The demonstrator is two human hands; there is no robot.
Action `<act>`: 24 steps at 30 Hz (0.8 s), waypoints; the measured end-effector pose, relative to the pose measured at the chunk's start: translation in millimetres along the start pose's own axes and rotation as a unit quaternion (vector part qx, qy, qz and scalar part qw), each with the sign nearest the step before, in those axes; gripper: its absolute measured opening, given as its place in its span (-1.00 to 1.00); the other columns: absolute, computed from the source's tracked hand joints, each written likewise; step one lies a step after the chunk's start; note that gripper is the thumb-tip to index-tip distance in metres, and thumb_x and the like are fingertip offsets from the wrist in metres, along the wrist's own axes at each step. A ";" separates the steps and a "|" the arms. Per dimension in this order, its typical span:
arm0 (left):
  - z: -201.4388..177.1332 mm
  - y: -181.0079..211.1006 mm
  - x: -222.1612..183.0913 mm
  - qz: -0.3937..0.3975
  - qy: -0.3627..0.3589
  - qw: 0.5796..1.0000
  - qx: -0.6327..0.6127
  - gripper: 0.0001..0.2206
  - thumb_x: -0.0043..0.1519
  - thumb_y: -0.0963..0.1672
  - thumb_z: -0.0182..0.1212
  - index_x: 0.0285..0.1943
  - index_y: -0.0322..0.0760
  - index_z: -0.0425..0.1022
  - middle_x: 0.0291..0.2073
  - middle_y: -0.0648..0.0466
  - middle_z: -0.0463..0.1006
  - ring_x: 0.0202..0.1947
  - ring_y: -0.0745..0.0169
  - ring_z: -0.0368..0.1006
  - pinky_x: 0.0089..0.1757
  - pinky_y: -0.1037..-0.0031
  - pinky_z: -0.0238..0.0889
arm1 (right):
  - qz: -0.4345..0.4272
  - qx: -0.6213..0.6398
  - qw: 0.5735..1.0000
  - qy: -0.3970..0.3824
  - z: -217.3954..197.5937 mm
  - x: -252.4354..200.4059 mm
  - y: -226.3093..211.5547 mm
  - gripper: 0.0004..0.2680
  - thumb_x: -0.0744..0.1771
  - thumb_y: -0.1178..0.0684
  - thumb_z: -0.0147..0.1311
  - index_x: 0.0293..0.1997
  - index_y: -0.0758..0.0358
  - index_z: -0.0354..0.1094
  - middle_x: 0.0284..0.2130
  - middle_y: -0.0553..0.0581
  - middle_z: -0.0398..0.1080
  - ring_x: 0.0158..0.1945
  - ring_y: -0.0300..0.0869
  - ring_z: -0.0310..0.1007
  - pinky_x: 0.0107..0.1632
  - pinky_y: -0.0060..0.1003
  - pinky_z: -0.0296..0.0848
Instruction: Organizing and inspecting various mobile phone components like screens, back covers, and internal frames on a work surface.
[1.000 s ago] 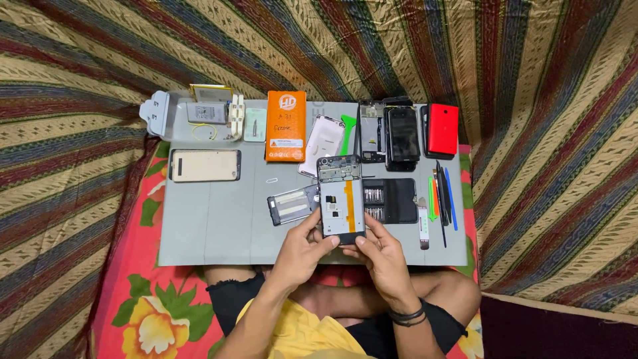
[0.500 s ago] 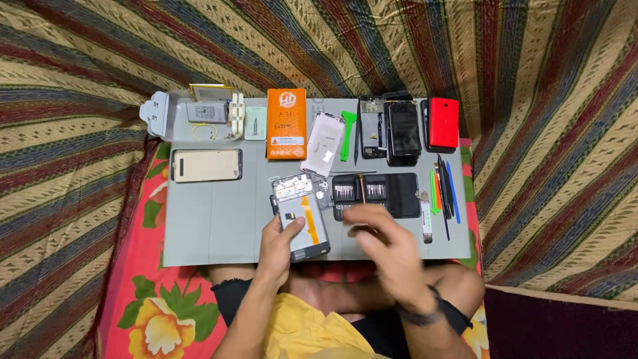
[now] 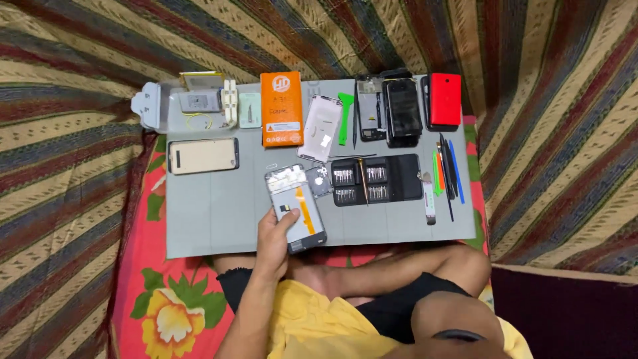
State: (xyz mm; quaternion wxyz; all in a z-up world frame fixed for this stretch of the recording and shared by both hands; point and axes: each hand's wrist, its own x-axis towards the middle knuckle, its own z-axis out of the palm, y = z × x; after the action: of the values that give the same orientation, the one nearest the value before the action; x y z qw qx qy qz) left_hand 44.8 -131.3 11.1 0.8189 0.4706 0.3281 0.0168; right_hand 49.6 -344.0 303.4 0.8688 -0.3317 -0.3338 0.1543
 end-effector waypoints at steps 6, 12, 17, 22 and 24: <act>-35.9 3.8 29.1 0.018 0.063 0.997 0.041 -0.76 0.31 -0.16 0.19 0.10 -0.40 0.45 -0.20 -0.17 0.64 -0.25 0.10 0.62 -0.18 0.25 0.53 | -0.049 -0.167 0.984 0.030 -88.3 -7.2 87.9 -0.84 0.35 0.16 -0.05 -0.40 0.31 0.45 -0.50 0.18 0.43 -0.44 -0.03 0.37 -0.26 -0.13 0.42; -61.8 10.6 47.7 0.038 0.101 0.987 0.116 -0.72 0.32 -0.13 0.20 0.15 -0.38 0.45 -0.15 -0.13 0.63 -0.16 0.12 0.60 -0.13 0.24 0.52 | 0.155 -0.705 0.692 -0.028 -181.9 -15.4 193.0 -0.85 0.37 -0.02 0.13 0.02 0.05 0.51 -0.17 0.06 0.51 -0.04 -0.02 0.48 -0.08 -0.13 0.47; -62.7 11.9 45.3 0.033 0.111 0.988 0.105 -0.67 0.32 -0.12 0.19 0.22 -0.39 0.43 -0.13 -0.12 0.60 -0.13 0.16 0.55 -0.08 0.26 0.47 | 0.239 -0.802 0.518 -0.175 -182.1 2.1 212.9 -0.60 0.34 -0.09 0.14 0.34 0.04 0.29 0.23 0.06 0.32 0.27 0.02 0.24 0.13 -0.01 0.32; -68.2 13.2 41.5 0.040 0.116 0.988 0.091 -0.65 0.32 -0.12 0.17 0.25 -0.41 0.41 -0.14 -0.16 0.58 -0.11 0.14 0.53 -0.06 0.27 0.46 | 0.304 -0.795 0.456 -0.259 -171.8 35.3 209.8 -0.50 0.30 -0.06 0.24 0.41 0.11 0.22 0.28 0.14 0.31 0.29 0.06 0.24 0.13 0.04 0.26; -72.3 12.1 43.4 0.037 0.121 0.989 0.075 -0.65 0.35 -0.10 0.13 0.27 -0.39 0.40 -0.13 -0.14 0.58 -0.12 0.16 0.53 -0.05 0.28 0.46 | 0.308 -0.790 0.461 -0.262 -173.7 40.3 211.5 -0.50 0.28 -0.07 0.29 0.38 0.10 0.26 0.25 0.13 0.34 0.28 0.06 0.25 0.13 0.04 0.26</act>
State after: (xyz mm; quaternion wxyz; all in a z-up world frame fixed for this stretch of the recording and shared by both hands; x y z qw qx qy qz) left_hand 42.2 -55.0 -26.8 0.7342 0.5373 0.4074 0.0795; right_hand 187.7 -251.7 82.1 0.0032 -0.9015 -0.4012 0.1620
